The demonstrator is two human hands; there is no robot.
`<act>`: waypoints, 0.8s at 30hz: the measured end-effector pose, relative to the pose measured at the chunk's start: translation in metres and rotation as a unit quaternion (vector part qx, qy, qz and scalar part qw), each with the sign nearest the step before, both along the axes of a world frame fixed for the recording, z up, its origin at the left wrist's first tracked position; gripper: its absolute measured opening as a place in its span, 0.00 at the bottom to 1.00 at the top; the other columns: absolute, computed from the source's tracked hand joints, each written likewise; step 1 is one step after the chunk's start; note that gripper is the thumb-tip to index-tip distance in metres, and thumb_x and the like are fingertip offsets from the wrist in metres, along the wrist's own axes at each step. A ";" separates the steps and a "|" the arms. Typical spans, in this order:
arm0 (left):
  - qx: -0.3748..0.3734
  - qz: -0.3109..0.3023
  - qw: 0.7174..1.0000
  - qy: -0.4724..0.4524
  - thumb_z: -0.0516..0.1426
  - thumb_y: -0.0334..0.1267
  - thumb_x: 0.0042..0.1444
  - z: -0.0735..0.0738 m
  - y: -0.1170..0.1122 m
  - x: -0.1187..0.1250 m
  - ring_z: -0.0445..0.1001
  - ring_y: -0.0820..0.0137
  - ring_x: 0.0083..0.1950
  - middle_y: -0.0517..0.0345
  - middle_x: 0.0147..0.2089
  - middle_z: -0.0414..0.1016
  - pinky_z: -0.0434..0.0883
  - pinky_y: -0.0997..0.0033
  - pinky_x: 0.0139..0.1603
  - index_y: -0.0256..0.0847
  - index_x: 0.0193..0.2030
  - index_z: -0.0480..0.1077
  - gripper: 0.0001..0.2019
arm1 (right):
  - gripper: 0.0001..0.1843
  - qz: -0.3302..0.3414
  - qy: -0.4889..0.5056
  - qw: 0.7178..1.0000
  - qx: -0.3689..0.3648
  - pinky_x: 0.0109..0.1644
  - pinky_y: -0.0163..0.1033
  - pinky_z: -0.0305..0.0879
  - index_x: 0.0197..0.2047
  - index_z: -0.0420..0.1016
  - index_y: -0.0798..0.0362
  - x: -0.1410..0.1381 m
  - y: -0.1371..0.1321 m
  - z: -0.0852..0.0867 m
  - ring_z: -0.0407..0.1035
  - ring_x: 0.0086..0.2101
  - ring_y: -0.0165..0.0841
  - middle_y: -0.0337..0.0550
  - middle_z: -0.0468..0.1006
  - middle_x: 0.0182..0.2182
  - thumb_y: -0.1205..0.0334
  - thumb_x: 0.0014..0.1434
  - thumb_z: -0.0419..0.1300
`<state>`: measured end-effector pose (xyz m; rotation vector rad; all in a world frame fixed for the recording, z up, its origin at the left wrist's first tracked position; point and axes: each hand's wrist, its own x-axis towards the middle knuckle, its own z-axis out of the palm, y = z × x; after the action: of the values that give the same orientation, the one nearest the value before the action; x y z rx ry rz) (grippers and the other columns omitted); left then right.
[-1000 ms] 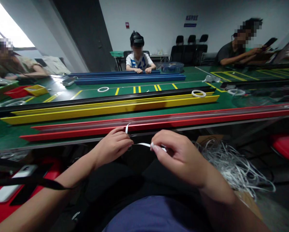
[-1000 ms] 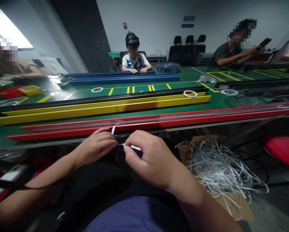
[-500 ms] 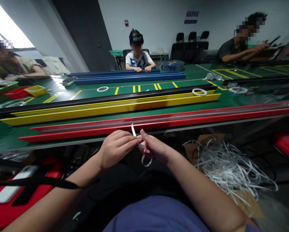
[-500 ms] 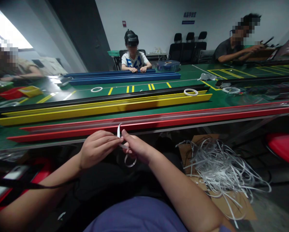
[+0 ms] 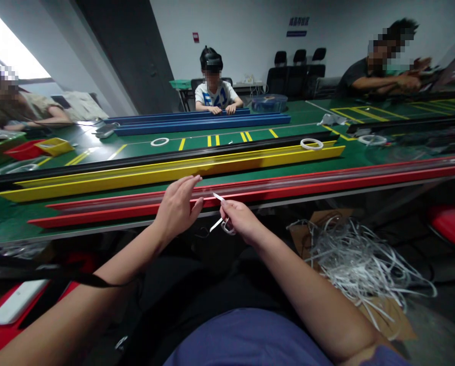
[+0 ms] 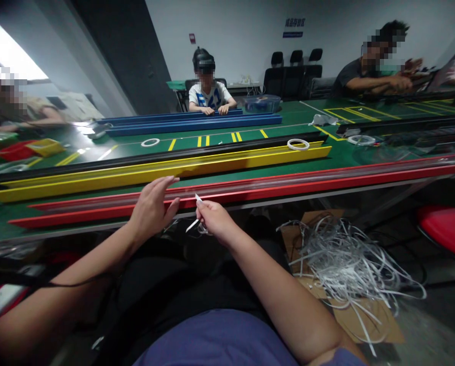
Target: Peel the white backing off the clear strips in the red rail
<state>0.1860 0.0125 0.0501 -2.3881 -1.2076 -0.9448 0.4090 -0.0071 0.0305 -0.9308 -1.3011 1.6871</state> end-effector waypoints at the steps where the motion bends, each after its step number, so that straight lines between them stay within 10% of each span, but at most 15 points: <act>1: -0.043 0.039 0.998 0.021 0.56 0.46 0.68 -0.001 0.010 -0.002 0.68 0.52 0.71 0.41 0.70 0.69 0.66 0.48 0.71 0.41 0.76 0.53 0.34 | 0.32 -0.013 -0.012 1.000 0.019 0.20 0.30 0.49 0.29 0.64 0.52 0.002 0.000 0.000 0.53 0.18 0.23 0.32 0.61 0.19 0.30 0.66 0.55; 6: -0.181 0.146 0.958 0.171 0.49 0.61 0.68 -0.012 0.043 -0.012 0.76 0.47 0.58 0.40 0.57 0.78 0.71 0.48 0.58 0.39 0.65 0.69 0.31 | 0.34 -0.041 -0.067 0.992 0.096 0.25 0.31 0.51 0.28 0.65 0.53 0.010 0.003 0.002 0.55 0.20 0.24 0.34 0.62 0.20 0.30 0.67 0.53; 24: -0.160 0.173 0.949 0.210 0.48 0.64 0.68 -0.019 0.043 -0.072 0.76 0.50 0.56 0.42 0.55 0.78 0.70 0.55 0.55 0.41 0.62 0.70 0.31 | 0.32 -0.054 -0.095 0.985 0.133 0.26 0.32 0.52 0.27 0.66 0.53 0.022 -0.004 0.018 0.56 0.21 0.24 0.36 0.63 0.22 0.34 0.69 0.54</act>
<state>0.1135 0.0552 0.0309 -2.3188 -1.6142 -0.1255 0.4314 -0.0112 0.0480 -1.0002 -1.5298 1.3263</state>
